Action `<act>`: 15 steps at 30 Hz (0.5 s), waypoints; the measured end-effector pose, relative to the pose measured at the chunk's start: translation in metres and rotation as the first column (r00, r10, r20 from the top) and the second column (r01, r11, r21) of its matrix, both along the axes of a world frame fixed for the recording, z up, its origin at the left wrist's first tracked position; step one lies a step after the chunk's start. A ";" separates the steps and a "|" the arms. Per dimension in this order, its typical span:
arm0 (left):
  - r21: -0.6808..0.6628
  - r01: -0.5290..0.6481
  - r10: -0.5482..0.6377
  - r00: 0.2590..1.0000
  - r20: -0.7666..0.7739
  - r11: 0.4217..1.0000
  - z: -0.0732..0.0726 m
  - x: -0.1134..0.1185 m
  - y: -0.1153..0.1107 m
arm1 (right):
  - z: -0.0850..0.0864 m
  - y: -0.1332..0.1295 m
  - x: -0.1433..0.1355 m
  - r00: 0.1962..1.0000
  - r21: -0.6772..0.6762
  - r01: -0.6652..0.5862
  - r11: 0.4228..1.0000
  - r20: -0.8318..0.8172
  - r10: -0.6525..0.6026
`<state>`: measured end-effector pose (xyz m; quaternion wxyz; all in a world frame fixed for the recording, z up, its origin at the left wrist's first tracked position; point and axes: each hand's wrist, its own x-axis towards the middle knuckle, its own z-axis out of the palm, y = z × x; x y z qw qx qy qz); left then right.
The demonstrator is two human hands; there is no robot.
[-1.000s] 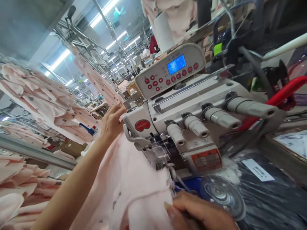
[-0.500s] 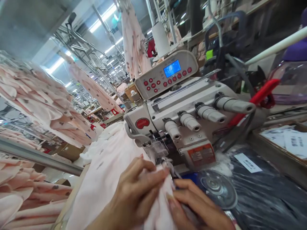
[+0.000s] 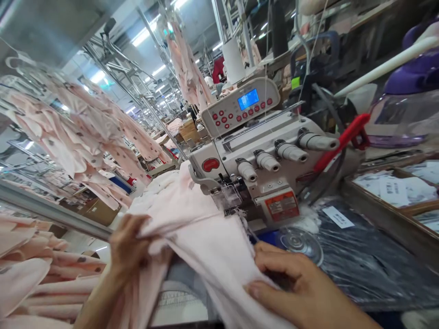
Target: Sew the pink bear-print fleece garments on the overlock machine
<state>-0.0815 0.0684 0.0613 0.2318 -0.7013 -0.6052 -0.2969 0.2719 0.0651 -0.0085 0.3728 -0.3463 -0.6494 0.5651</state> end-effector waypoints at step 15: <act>-0.159 0.597 -0.574 0.801 0.172 0.786 -0.014 0.109 0.003 | -0.020 -0.020 -0.025 0.850 0.676 -0.076 0.733 0.428 -0.306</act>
